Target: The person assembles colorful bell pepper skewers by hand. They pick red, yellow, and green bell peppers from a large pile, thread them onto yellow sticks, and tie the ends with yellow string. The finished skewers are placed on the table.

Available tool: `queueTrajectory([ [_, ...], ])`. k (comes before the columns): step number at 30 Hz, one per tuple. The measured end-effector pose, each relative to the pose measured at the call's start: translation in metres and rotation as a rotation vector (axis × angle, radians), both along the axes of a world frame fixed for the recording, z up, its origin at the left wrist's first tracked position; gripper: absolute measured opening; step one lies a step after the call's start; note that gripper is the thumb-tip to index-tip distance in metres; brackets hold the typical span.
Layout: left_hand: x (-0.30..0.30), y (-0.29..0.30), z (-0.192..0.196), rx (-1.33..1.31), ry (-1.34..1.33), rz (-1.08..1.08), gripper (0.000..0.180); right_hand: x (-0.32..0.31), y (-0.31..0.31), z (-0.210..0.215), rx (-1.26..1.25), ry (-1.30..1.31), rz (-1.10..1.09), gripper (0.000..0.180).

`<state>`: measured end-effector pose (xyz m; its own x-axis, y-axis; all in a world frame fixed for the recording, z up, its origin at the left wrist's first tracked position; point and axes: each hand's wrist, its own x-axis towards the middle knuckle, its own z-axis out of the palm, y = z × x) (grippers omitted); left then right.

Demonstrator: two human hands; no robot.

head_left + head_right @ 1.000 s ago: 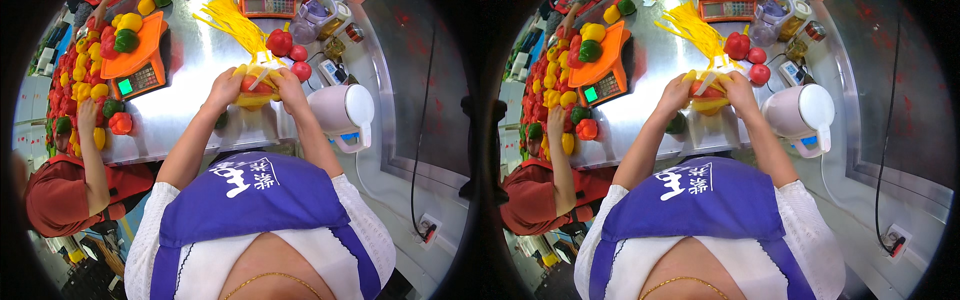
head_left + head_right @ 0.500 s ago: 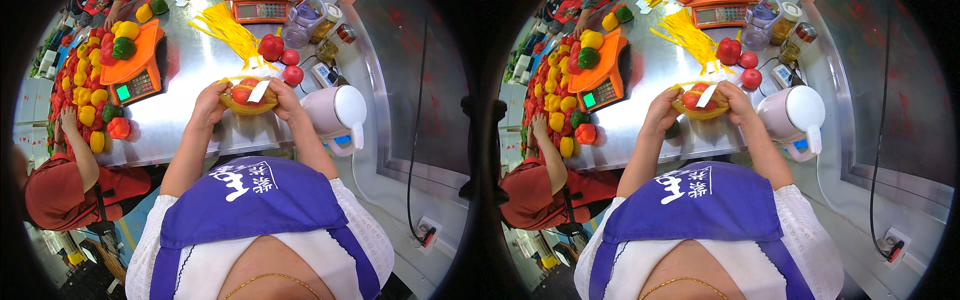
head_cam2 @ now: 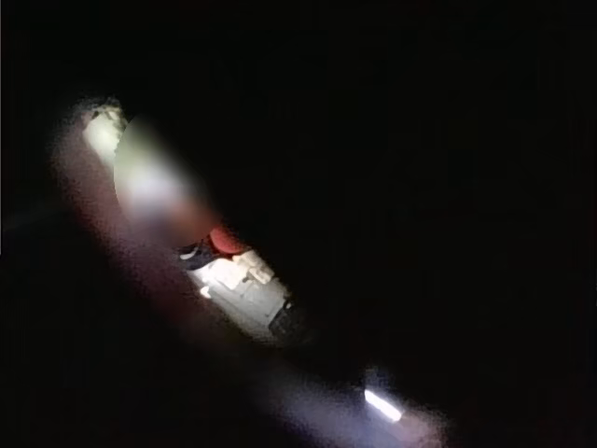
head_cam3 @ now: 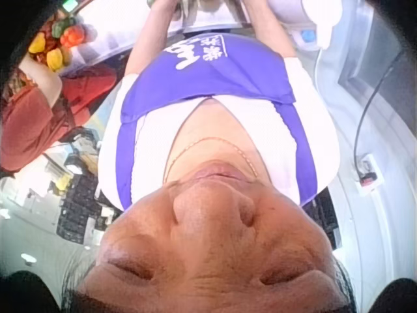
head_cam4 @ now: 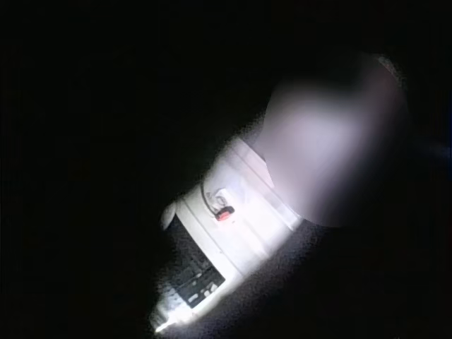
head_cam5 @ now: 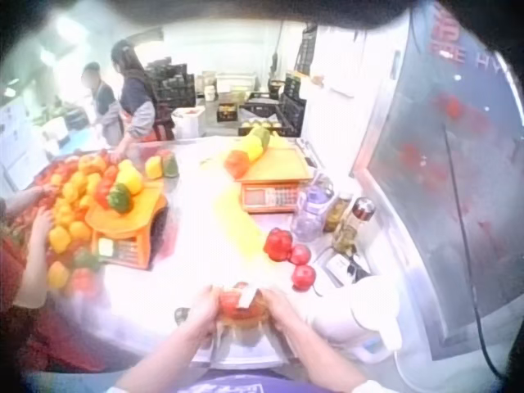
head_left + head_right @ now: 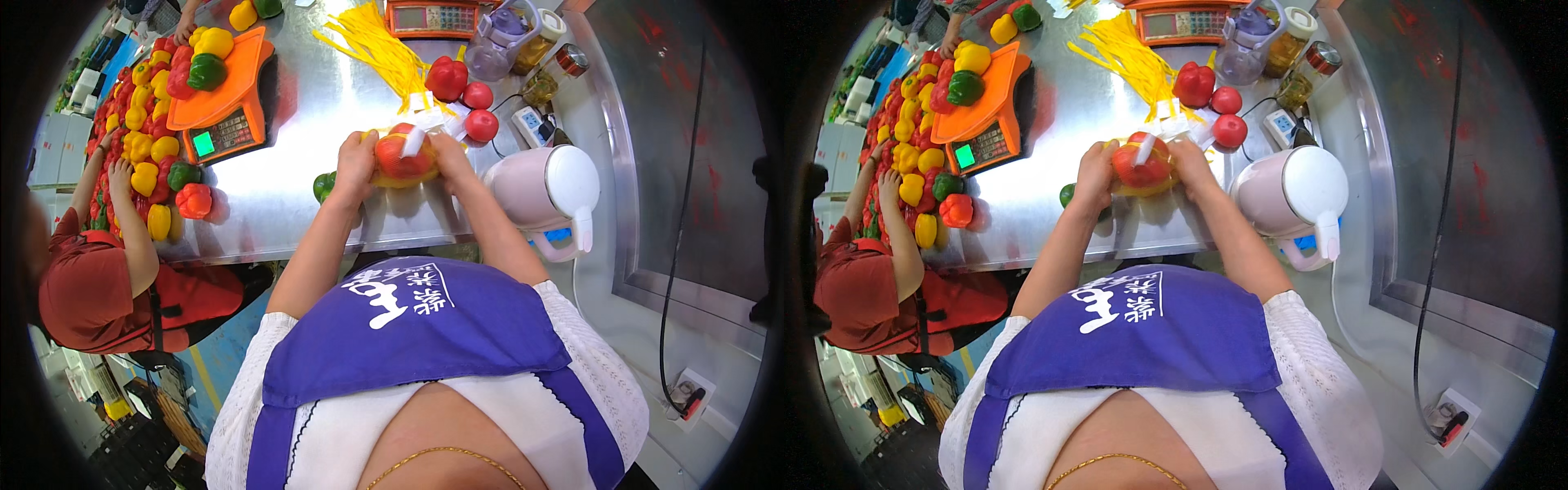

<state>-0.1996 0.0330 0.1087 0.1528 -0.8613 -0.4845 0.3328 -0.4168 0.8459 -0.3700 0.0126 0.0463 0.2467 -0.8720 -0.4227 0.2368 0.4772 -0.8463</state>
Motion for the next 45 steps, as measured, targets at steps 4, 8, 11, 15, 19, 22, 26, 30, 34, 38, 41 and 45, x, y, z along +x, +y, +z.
queueTrajectory([
  [4,0.011,-0.004,-0.025,0.025,-0.189,-0.102,0.023,0.003,-0.005,-0.046,-0.116,0.337,-0.107,0.033],
  [8,0.013,-0.006,-0.028,0.088,-0.182,-0.079,0.027,0.010,-0.005,-0.037,-0.091,0.426,-0.153,0.030],
  [11,0.018,-0.011,-0.038,0.142,-0.048,-0.125,0.028,0.008,-0.007,-0.047,-0.160,0.490,-0.156,0.031],
  [15,0.018,-0.007,-0.035,0.171,-0.009,-0.199,0.045,0.007,-0.004,-0.060,-0.313,0.539,-0.187,0.031],
  [19,0.012,-0.003,-0.046,0.211,-0.175,-0.296,0.048,-0.002,0.006,-0.053,-0.305,0.467,-0.158,0.027],
  [22,0.001,0.017,-0.046,0.167,-0.247,-0.265,0.047,-0.013,0.021,-0.041,-0.232,0.402,-0.142,0.024],
  [26,-0.005,0.024,-0.050,0.141,-0.251,-0.187,0.046,-0.010,0.028,-0.031,-0.139,0.150,-0.186,0.018],
  [30,-0.008,0.026,-0.066,0.082,-0.517,-0.242,0.043,-0.004,0.035,0.003,-0.046,-0.086,-0.200,0.017],
  [34,-0.005,0.041,-0.010,-0.014,-0.587,-0.320,0.043,-0.009,0.055,0.037,-0.157,-0.014,-0.103,0.026],
  [38,0.018,0.050,0.045,-0.187,-0.623,-0.241,0.038,0.002,0.043,0.041,-0.075,-0.325,-0.146,0.020],
  [41,0.054,0.061,0.066,-0.164,-0.504,-0.186,0.031,0.045,0.045,0.105,-0.181,-0.106,-0.039,0.023],
  [45,0.092,0.073,0.065,-0.058,-0.248,-0.004,0.035,0.090,0.033,0.089,-0.201,-0.067,0.081,0.025],
])
